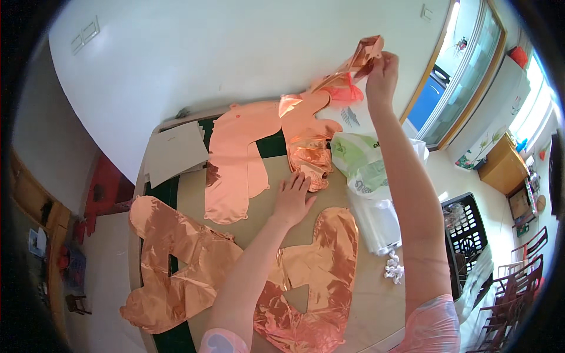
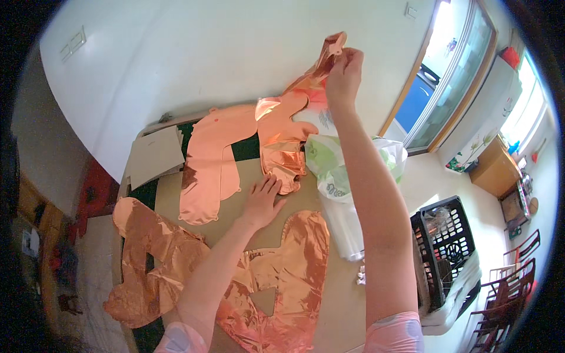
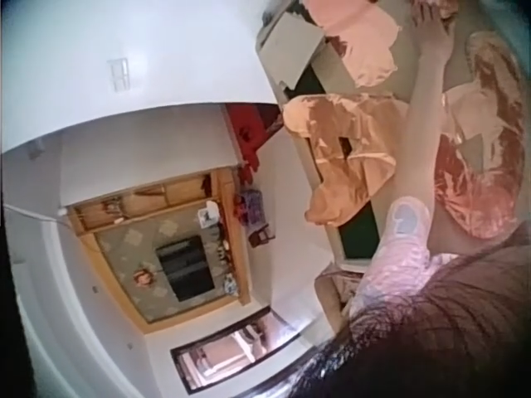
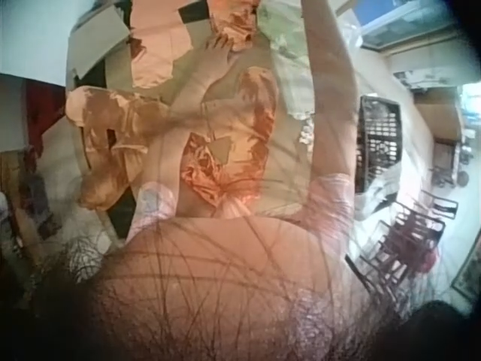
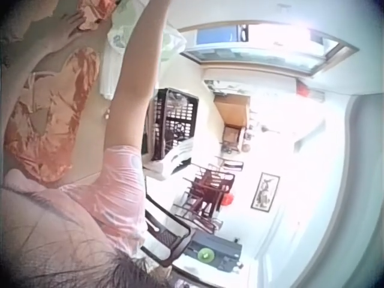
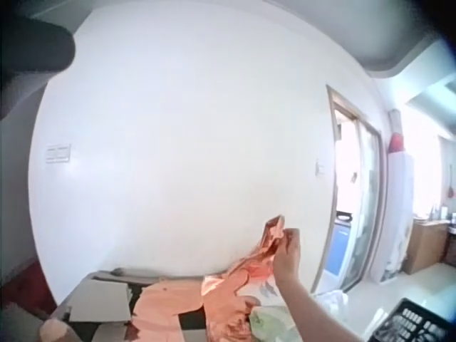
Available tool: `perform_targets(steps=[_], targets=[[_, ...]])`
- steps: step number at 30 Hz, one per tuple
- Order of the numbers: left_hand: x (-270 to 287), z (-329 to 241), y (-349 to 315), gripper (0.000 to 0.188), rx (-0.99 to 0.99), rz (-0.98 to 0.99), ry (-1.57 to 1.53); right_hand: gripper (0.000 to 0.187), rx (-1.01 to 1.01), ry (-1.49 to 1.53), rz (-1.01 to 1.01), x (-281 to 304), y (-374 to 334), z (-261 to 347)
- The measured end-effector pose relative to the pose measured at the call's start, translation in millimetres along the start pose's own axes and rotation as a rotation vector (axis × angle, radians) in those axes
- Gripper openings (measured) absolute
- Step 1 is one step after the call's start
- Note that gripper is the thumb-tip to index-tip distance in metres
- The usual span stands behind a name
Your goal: Folding a foil balloon and placing it into a plastic sleeve with a cardboard insert.
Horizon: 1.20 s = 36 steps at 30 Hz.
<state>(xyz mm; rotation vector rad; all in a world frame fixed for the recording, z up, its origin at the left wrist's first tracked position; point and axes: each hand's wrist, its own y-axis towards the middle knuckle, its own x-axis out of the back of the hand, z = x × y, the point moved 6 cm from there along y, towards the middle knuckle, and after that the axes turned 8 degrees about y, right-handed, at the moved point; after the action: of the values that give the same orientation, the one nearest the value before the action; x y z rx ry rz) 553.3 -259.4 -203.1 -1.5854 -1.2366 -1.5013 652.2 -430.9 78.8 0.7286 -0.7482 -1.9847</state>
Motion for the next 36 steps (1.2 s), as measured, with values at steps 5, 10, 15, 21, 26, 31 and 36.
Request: perform_targets(steps=[5,10,15,21,26,31,36], targets=[[15,-5,-14,0.06,-0.019,-0.118,-0.04,0.017,-0.001,-0.287,0.337,7,-28,23],[85,-23,-111,0.054,-0.101,-0.294,-0.192,0.012,0.15,-0.546,0.67,54,-121,61],[92,-42,-260,0.04,-0.076,-0.255,-0.176,0.01,0.31,-0.595,0.797,110,-213,120],[71,-61,-360,0.051,0.072,-0.037,-0.056,0.011,0.089,-0.506,1.039,175,-349,146],[56,-55,-370,0.054,0.113,-0.028,-0.027,0.01,-0.093,-0.38,1.196,205,-427,185],[57,-50,-376,0.056,0.092,-0.014,-0.043,0.021,-0.196,-0.24,1.28,211,-444,198],[58,-50,-377,0.058,0.099,-0.002,-0.015,0.037,-0.058,-0.55,1.129,195,-423,164]])
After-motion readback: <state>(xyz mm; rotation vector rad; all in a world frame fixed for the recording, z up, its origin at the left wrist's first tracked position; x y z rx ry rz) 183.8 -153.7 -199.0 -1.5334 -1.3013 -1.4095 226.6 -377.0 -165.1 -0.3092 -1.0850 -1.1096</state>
